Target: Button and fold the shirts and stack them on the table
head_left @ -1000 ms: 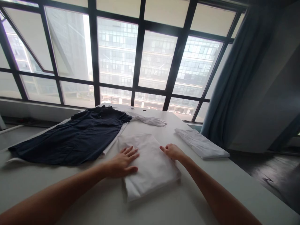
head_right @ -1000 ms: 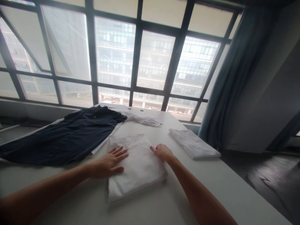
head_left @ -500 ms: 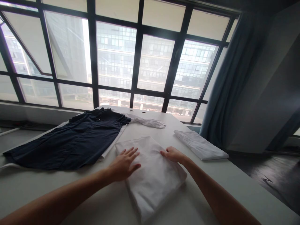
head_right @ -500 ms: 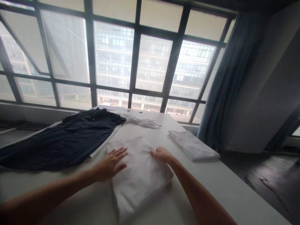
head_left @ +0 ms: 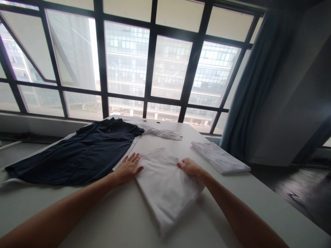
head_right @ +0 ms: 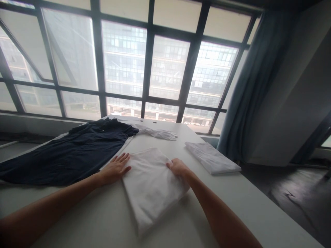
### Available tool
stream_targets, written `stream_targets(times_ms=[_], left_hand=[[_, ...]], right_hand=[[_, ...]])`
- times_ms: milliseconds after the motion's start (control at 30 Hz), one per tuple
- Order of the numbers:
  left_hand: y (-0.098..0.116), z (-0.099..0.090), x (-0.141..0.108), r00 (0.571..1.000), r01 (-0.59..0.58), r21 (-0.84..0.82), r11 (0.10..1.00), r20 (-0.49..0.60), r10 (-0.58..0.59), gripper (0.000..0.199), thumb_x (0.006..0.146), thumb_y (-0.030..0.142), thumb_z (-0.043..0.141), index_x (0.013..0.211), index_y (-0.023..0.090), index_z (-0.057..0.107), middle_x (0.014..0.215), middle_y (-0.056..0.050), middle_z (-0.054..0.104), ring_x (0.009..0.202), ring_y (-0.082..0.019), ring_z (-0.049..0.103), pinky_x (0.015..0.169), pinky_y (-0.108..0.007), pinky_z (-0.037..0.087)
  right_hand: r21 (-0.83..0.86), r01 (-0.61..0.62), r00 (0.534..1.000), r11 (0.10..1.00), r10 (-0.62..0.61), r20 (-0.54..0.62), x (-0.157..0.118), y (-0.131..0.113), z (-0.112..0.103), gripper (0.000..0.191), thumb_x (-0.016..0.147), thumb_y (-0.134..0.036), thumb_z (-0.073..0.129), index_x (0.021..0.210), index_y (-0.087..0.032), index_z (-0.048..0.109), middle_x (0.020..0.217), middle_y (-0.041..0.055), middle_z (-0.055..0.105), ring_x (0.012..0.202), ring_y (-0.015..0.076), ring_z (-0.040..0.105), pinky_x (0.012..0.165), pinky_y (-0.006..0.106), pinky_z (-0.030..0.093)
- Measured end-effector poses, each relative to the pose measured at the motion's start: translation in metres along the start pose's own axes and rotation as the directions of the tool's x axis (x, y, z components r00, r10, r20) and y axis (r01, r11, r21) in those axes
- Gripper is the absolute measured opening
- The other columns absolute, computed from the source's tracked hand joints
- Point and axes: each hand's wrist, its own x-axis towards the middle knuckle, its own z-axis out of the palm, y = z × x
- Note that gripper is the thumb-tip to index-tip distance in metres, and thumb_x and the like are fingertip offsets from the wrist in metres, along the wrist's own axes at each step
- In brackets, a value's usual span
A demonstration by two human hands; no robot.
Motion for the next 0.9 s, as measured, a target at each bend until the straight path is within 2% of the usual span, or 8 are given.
stream_targets(times_ms=[100,167,333,433,600,800,900], left_hand=[[-0.001,-0.001,0.002,0.999,0.006,-0.023,1.000,0.048,-0.005,0.072,0.100,0.058,0.018,0.157,0.014,0.026,0.163,-0.013,0.014,0.152,-0.026,0.014,0.120,-0.048,0.016],[0.002,0.000,0.003,0.997,-0.014,-0.036,0.999,0.069,0.017,0.075,0.100,0.060,0.017,0.157,0.013,0.024,0.164,-0.013,0.012,0.151,-0.027,0.015,0.119,-0.047,0.017],[0.005,0.004,0.002,1.000,0.025,-0.060,0.998,0.020,-0.024,0.080,0.099,0.063,0.016,0.157,0.008,0.020,0.164,-0.016,0.009,0.152,-0.027,0.011,0.121,-0.045,0.015],[0.003,0.007,0.001,0.998,0.058,-0.074,0.996,-0.011,-0.059,0.080,0.099,0.062,0.017,0.157,0.006,0.020,0.163,-0.019,0.010,0.152,-0.027,0.010,0.121,-0.044,0.016],[0.002,0.010,0.003,0.998,0.060,-0.043,0.997,0.018,-0.059,0.076,0.100,0.060,0.018,0.154,0.007,0.029,0.160,-0.021,0.023,0.150,-0.030,0.018,0.120,-0.048,0.018],[0.002,0.011,0.006,0.999,0.046,0.021,0.999,0.014,-0.047,0.073,0.100,0.061,0.024,0.150,0.011,0.038,0.159,-0.020,0.028,0.150,-0.030,0.021,0.119,-0.049,0.020],[0.001,0.014,0.007,0.999,0.036,0.027,0.999,-0.016,-0.036,0.069,0.100,0.060,0.028,0.149,0.013,0.041,0.158,-0.019,0.031,0.149,-0.030,0.024,0.118,-0.049,0.022]], right_hand=[[-0.084,-0.033,0.994,0.996,0.024,-0.107,0.007,0.011,-0.007,0.034,0.094,-0.043,0.052,0.104,-0.015,0.069,0.108,0.0148,0.072,0.100,0.0250,0.067,0.080,0.029,0.046],[-0.121,-0.050,0.991,0.991,0.035,-0.125,0.011,0.018,-0.007,0.033,0.094,-0.043,0.053,0.107,-0.016,0.068,0.111,0.0146,0.072,0.102,0.0246,0.067,0.080,0.029,0.045],[-0.124,-0.052,0.995,0.991,0.041,-0.092,0.014,0.024,0.000,0.033,0.095,-0.043,0.052,0.104,-0.016,0.068,0.109,0.0147,0.072,0.098,0.0237,0.068,0.077,0.028,0.045],[-0.131,-0.028,0.981,0.991,0.002,-0.196,0.010,0.021,-0.008,0.032,0.096,-0.043,0.049,0.103,-0.018,0.068,0.107,0.0138,0.072,0.099,0.0244,0.068,0.077,0.029,0.044],[-0.189,-0.047,0.893,0.981,-0.043,-0.448,0.010,0.025,-0.052,0.033,0.098,-0.043,0.045,0.105,-0.021,0.068,0.102,0.0122,0.073,0.097,0.0256,0.066,0.077,0.030,0.040],[-0.204,-0.023,0.812,0.979,-0.101,-0.575,0.028,0.045,-0.117,0.036,0.098,-0.042,0.044,0.103,-0.017,0.071,0.101,0.0137,0.073,0.093,0.0260,0.064,0.074,0.030,0.036],[-0.208,-0.011,0.789,0.978,-0.119,-0.603,0.039,0.053,-0.147,0.036,0.098,-0.040,0.046,0.104,-0.016,0.071,0.103,0.0156,0.072,0.093,0.0262,0.062,0.074,0.030,0.035]])
